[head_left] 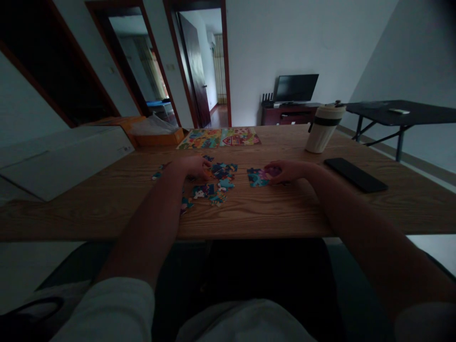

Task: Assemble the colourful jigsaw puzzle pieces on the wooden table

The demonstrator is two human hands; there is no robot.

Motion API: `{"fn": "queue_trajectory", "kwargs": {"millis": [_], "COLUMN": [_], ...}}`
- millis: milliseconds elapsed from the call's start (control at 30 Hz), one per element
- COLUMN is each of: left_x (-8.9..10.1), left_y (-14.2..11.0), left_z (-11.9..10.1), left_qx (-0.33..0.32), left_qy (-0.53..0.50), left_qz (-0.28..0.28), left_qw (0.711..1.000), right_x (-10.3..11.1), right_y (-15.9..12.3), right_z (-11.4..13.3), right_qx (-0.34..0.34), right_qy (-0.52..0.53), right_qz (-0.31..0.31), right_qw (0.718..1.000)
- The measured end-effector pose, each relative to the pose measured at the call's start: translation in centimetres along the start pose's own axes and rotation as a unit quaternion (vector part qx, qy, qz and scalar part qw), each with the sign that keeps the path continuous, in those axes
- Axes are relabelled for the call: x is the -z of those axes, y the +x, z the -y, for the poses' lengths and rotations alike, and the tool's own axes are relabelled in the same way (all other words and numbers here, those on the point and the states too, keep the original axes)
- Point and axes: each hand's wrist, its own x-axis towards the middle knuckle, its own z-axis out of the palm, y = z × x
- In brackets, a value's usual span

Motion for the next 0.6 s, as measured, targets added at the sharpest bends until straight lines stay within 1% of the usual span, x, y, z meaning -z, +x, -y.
{"fn": "queue_trajectory", "kwargs": {"millis": [100, 200, 333, 433, 500, 600], "left_x": [0.1, 0.3, 0.6, 0.6, 0.5, 0.6], "left_y": [0.0, -0.4, -1.0, -1.1, -0.9, -0.6], "left_z": [0.1, 0.2, 0.0, -0.1, -0.1, 0.2], "left_qx": [0.001, -0.016, -0.04, -0.04, -0.04, -0.046], "left_qy": [-0.002, -0.003, -0.048, -0.073, -0.063, -0.039], "left_qz": [-0.007, -0.014, -0.01, -0.035, -0.053, -0.098], "left_qw": [1.0, 1.0, 0.998, 0.996, 0.996, 0.993], "right_x": [0.0, 0.0, 0.0, 0.0, 0.1, 0.1], "right_y": [-0.1, 0.0, 0.0, -0.2, -0.2, -0.1], "right_z": [0.2, 0.2, 0.2, 0.3, 0.3, 0.2], "right_qx": [0.008, 0.01, 0.006, 0.009, 0.017, 0.024], "right_qy": [0.0, -0.001, 0.002, -0.001, -0.001, 0.002], "right_qz": [0.001, 0.003, 0.0, -0.007, -0.004, 0.0], "right_qw": [1.0, 1.0, 1.0, 1.0, 1.0, 1.0]}}
